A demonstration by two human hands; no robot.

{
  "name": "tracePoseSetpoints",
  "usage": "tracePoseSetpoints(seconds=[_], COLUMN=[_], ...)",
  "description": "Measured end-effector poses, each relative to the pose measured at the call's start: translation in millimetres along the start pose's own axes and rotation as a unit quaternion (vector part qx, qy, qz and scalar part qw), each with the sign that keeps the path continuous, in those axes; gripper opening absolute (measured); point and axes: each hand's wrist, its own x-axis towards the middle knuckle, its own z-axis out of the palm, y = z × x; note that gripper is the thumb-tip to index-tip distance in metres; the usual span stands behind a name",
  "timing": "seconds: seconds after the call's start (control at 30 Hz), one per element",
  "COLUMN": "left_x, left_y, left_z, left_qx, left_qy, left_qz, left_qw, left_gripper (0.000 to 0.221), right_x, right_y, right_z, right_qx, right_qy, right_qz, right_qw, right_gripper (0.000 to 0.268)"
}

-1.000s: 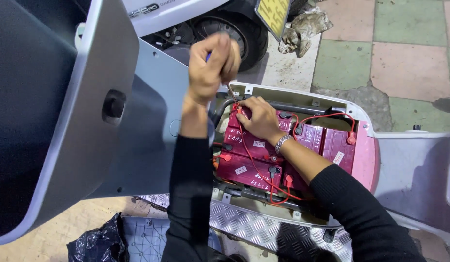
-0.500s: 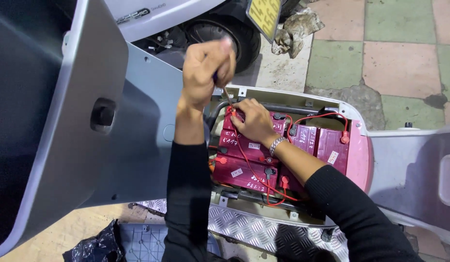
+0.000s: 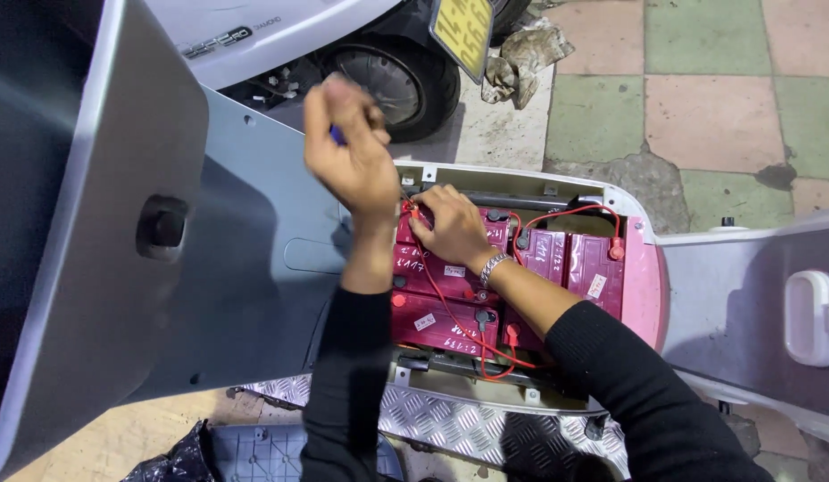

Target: Connecting electrical wires to battery terminals on an electric scooter using a screwdriver

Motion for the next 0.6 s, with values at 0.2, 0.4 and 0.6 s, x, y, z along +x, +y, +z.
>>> tracePoseSetpoints(seconds=[0.2,0.4,0.6], left_x=[-2.0,-3.8,6.4], left_y=[4.7,11.7,-5.1], left_z=[21.4,14.2,-19.2], left_qx=[-0.020,-0.006,-0.078], left_qy=[0.225,0.134,-0.110], left_qz=[0.058,0.062,0.016], left_qw=[0.972,0.989,0.991], left_gripper=[0.042,0.047,0.049], right_x=[-0.5,-0.6,-0.2], right_y=[1.4,4.3,5.8], right_z=[0.2,-0.4,0.0], right_qx=[0.003,0.024,0.043], right_qy=[0.021,0.011,0.003], right_qz=[-0.013,-0.003,-0.024], right_qw=[1.000,1.000,0.999], right_gripper=[0.024,0.028,0.021])
